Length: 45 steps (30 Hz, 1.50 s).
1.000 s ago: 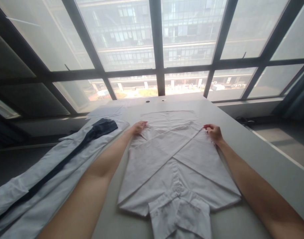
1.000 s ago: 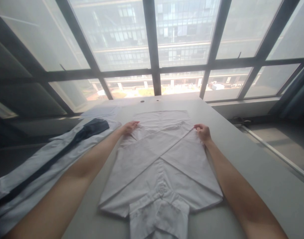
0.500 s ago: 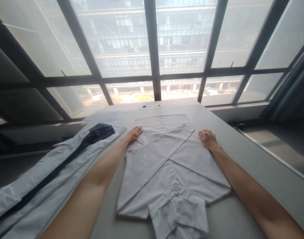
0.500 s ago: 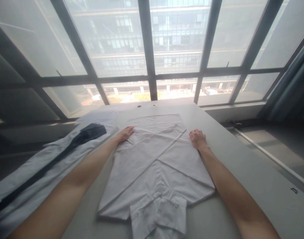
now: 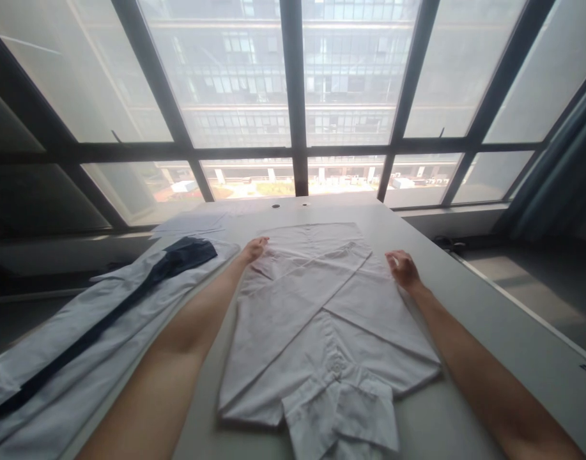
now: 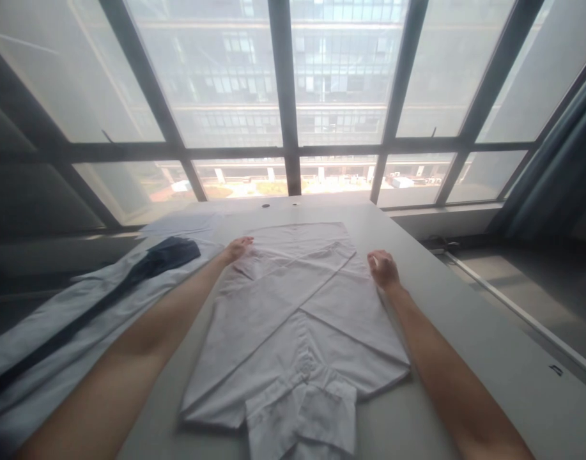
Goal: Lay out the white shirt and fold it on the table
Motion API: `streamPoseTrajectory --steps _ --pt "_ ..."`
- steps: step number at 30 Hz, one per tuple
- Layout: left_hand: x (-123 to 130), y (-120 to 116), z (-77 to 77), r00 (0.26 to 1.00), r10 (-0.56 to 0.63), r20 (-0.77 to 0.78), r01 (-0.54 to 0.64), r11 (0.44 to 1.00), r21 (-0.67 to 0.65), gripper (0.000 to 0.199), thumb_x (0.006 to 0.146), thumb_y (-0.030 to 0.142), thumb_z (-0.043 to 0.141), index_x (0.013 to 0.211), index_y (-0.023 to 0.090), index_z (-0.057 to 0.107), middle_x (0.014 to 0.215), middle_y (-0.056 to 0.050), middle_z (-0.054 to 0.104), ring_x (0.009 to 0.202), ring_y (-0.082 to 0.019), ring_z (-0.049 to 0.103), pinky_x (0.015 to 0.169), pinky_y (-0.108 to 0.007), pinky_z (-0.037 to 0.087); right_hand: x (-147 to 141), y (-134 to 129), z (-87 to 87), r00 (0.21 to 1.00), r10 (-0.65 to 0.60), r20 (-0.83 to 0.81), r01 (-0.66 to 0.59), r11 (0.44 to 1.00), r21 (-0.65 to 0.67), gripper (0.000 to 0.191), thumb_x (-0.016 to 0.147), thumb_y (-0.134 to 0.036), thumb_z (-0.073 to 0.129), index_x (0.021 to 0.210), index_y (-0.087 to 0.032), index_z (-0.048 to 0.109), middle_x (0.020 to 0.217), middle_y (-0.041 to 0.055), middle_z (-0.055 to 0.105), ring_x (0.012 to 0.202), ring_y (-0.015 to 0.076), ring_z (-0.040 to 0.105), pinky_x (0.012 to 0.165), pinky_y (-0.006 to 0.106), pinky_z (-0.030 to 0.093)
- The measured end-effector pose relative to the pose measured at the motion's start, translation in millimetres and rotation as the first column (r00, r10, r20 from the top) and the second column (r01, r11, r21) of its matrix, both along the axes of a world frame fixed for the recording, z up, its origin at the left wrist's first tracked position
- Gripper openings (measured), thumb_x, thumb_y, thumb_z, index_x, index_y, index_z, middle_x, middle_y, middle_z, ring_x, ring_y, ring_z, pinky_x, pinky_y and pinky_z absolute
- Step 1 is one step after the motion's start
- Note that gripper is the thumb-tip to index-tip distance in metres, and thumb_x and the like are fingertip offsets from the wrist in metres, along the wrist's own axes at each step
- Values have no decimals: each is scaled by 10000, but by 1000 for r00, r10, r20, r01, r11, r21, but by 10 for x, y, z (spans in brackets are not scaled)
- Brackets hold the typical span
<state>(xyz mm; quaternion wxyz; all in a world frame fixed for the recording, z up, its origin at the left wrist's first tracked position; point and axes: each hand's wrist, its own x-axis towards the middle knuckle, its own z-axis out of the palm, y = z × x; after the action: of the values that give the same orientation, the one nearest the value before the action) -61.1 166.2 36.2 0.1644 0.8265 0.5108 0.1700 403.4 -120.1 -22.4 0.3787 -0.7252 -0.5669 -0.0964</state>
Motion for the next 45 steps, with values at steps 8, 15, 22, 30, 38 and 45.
streamPoseTrajectory --steps 8,15,22,30,38,45 --pt "173 -459 -214 991 -98 -87 104 992 70 477 1028 366 436 1435 166 584 1542 -123 524 1472 -251 426 1238 -398 283 -221 -23 -7 996 3 90 28 940 -340 487 1003 -500 446 1363 -240 645 1500 150 551 1376 356 483 1088 553 425" --pt "260 -728 -275 926 -70 -371 79 997 9 723 1054 599 234 1654 198 204 1712 -140 159 1582 -330 129 1247 -592 133 -178 -36 19 982 66 177 10 917 -399 465 1018 -434 437 1372 -202 631 1482 153 574 1366 346 511 1116 532 426" --pt "398 -961 -244 940 -86 -330 144 978 154 631 1084 506 227 1629 195 286 1694 -140 240 1572 -323 183 1238 -599 169 -192 -25 25 985 71 160 -3 920 -392 450 1019 -403 438 1363 -186 631 1448 138 609 1329 323 551 1135 475 411" --pt "434 -1199 -390 915 -255 -311 302 947 112 638 1074 569 269 1615 238 346 1687 -133 265 1565 -347 201 1242 -594 186 -203 -29 36 990 59 130 -7 929 -370 441 969 -345 505 1355 -176 638 1433 152 622 1322 322 562 1141 469 401" --pt "314 -1310 -187 924 -263 -279 321 928 189 652 1074 568 238 1616 220 339 1682 -118 289 1570 -317 195 1235 -574 232 -175 -2 7 996 38 75 -7 929 -370 480 964 -315 482 1404 -163 601 1436 151 622 1322 319 568 1150 462 399" --pt "232 -1381 -253 894 -260 -365 289 957 24 602 1085 516 217 1632 277 294 1707 -98 220 1578 -332 151 1230 -620 177 -119 29 -7 999 43 -6 -42 949 -312 459 1012 -298 349 1331 -159 649 1415 155 632 1345 254 560 1176 401 382"
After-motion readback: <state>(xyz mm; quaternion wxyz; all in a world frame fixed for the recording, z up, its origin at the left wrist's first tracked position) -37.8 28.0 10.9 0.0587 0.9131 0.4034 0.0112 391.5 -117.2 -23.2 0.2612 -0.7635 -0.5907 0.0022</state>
